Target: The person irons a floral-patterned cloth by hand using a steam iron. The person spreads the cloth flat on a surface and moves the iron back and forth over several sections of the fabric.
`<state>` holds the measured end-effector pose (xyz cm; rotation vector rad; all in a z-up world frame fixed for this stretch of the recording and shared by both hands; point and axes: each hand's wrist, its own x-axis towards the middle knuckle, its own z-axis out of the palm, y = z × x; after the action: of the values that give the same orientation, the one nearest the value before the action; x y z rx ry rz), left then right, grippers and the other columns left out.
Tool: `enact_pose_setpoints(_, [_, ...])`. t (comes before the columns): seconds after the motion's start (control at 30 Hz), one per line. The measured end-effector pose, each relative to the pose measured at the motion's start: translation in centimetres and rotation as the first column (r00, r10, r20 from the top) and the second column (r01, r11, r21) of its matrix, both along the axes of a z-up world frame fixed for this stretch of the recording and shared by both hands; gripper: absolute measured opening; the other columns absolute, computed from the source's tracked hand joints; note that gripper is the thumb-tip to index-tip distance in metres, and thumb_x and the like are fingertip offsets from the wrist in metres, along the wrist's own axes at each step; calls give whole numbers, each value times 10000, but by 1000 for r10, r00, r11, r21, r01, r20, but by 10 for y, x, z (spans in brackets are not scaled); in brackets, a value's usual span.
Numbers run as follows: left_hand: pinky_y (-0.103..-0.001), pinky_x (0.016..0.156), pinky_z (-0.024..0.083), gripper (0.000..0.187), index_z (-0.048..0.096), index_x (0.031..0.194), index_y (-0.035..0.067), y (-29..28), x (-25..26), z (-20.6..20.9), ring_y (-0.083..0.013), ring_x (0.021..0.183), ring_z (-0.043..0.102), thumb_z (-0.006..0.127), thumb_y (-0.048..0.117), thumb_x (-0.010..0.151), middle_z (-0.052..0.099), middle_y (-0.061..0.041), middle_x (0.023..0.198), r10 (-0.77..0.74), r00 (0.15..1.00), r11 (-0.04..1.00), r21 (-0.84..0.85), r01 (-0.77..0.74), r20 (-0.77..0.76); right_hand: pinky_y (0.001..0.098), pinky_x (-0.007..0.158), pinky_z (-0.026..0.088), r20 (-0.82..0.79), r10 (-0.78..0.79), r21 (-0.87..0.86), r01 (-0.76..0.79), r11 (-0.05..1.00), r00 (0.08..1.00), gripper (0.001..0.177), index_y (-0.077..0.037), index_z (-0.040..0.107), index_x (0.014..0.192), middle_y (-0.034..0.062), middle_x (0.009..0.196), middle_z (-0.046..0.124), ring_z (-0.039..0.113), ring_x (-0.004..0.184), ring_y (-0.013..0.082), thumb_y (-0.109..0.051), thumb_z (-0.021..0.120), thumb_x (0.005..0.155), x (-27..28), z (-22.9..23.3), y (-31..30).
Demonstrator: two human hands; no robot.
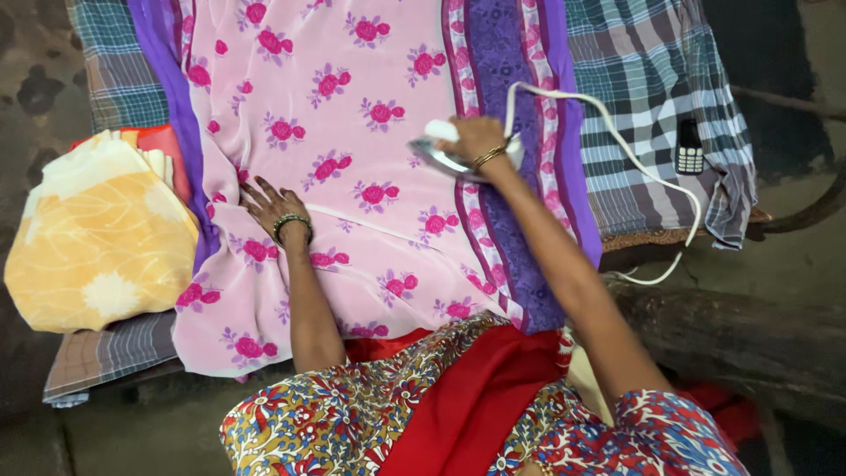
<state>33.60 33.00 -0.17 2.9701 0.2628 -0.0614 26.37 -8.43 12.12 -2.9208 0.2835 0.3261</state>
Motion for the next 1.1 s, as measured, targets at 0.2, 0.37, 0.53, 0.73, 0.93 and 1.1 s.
enact_pose_setpoints(0.2, [-491,1301,47,600,298,1557,-33,3,2,4,-338,1615,-20,296,327,1077,82,-117,1770,-72,977,980,169,107,-202,412,558,482,166,170,-86,-157,984,971,596,-226,709,1205,43,752,724,672,649,217,-729,578,913,-48,-8,52])
enact_pose_setpoints(0.37, [-492,1261,53,689,235,1598,-73,9,4,-17,-337,1573,19,337,301,1029,144,-187,1708,-63,998,995,78,61,28,453,505,503,178,-48,-63,60,996,983,653,-140,696,1215,108,717,703,681,585,278,-711,619,909,-49,-26,-34])
enact_pose_setpoints(0.53, [-485,1267,51,699,268,1602,-87,11,7,-28,-348,1563,63,347,305,1029,195,-233,1675,-51,996,991,130,42,68,449,491,499,402,-213,-179,305,935,890,665,-97,705,1117,121,702,699,680,582,291,-707,729,854,-61,-28,-148])
enact_pose_setpoints(0.73, [-514,1282,72,561,491,1480,-48,8,3,-12,-375,1587,72,332,299,1068,204,-129,1727,-96,990,972,206,115,-101,457,552,509,283,-251,-226,319,921,926,620,-110,727,1009,133,748,717,695,655,307,-709,735,846,-68,-19,-171])
enact_pose_setpoints(0.93, [-505,1234,135,613,383,1576,55,7,1,-14,-436,1512,151,411,305,1017,193,-223,1672,-40,997,998,59,36,64,466,532,509,110,-91,-155,107,982,990,606,-163,733,1046,116,742,712,697,632,301,-739,649,876,-91,-4,-85])
enact_pose_setpoints(1.1, [-504,1242,169,616,326,1624,232,8,2,-14,-464,1502,217,442,294,1022,195,-235,1672,-19,1000,999,41,20,-13,431,488,481,144,109,-168,-84,982,984,596,-168,713,1047,56,656,676,673,583,223,-730,629,867,-130,9,-26])
